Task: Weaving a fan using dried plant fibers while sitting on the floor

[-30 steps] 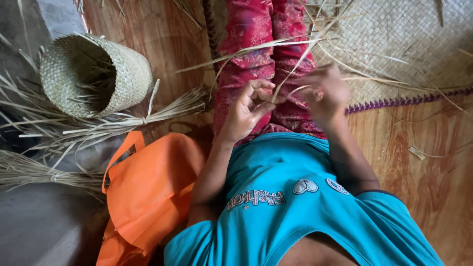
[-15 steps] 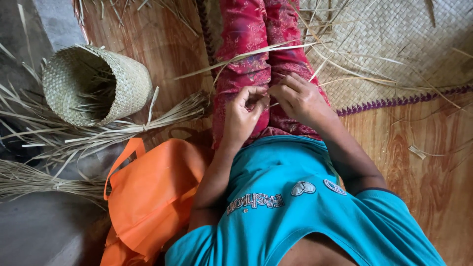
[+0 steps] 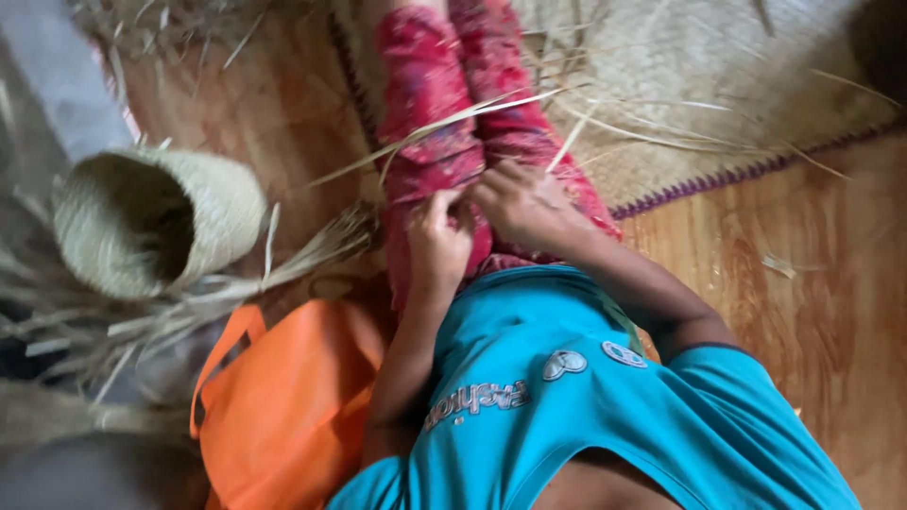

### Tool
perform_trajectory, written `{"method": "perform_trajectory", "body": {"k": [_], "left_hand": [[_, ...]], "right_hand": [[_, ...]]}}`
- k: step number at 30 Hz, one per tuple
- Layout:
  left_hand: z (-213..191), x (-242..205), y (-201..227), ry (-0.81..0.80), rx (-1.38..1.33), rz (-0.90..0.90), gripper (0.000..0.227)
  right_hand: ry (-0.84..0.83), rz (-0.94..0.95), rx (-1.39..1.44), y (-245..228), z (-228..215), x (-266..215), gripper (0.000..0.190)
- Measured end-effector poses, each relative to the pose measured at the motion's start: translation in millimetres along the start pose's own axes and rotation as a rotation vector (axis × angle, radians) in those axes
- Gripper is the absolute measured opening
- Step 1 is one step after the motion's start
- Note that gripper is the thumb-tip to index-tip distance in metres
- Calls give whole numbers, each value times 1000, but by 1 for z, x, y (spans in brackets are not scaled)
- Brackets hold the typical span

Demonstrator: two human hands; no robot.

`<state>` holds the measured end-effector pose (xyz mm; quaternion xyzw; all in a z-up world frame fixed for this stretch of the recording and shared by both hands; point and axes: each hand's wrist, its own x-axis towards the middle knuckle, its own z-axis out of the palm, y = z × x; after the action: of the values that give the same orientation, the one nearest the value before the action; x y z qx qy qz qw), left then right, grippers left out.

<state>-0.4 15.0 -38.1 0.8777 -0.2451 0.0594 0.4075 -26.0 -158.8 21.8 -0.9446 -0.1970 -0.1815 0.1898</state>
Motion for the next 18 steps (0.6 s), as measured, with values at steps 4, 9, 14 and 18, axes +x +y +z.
{"method": "perform_trajectory", "body": {"k": [4,9,14,18], "left_hand": [[-1,-16,-24,-44,-11,50,32],[-18,-19,-34,-31,56,59,25],[-33,-13,-17,-9,31,181,19],[-29,-17,-25,30,47,302,17]], "right_hand": [[9,38,-64,-6,6,5,8],[4,46,227,-6,32,1,6],[-178,354,531,-6,64,-11,15],[-320,663,1133,0,63,-6,10]]}}
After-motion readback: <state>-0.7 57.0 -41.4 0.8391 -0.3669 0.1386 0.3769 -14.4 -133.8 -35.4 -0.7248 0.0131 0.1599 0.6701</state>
